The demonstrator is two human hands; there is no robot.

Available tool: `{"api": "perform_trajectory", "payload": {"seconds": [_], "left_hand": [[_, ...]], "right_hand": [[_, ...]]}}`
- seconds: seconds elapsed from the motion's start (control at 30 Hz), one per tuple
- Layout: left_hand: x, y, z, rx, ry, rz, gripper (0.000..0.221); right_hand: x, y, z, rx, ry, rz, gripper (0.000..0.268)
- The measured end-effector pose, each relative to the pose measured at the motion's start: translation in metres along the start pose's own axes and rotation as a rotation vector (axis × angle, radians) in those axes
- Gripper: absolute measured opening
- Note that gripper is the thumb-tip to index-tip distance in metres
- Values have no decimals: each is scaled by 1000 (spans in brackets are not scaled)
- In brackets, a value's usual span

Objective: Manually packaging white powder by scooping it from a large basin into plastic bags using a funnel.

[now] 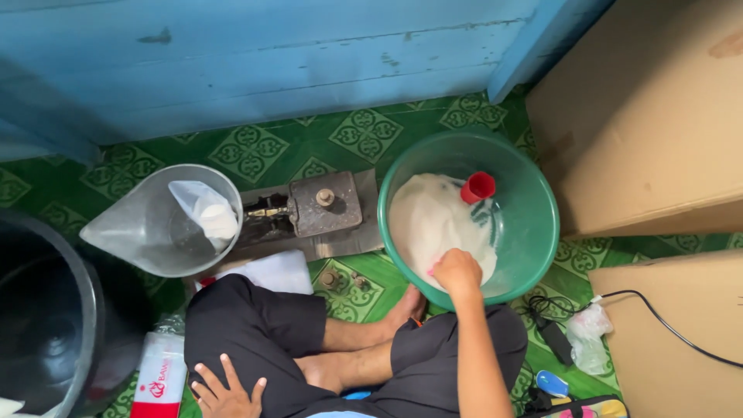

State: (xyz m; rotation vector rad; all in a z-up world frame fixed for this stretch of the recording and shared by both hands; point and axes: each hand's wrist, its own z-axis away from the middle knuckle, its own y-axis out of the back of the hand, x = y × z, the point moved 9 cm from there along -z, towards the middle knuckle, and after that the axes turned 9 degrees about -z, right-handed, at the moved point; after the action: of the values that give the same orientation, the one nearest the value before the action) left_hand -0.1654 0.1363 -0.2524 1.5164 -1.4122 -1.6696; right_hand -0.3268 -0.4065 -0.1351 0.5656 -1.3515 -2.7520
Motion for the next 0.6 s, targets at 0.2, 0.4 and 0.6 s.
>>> {"api": "perform_trajectory", "payload": {"seconds": [0.2, 0.4, 0.6], "left_hand": [[2, 11, -5, 41, 45, 57, 97], [5, 19, -7, 43, 61, 73, 96], [9, 45, -14, 70, 81, 174, 105]], "right_hand": [[-10, -22, -16, 192, 86, -59, 26], [-10, -36, -18, 239, 58, -89, 24], [-2, -39, -9, 252, 61, -167, 26]]}}
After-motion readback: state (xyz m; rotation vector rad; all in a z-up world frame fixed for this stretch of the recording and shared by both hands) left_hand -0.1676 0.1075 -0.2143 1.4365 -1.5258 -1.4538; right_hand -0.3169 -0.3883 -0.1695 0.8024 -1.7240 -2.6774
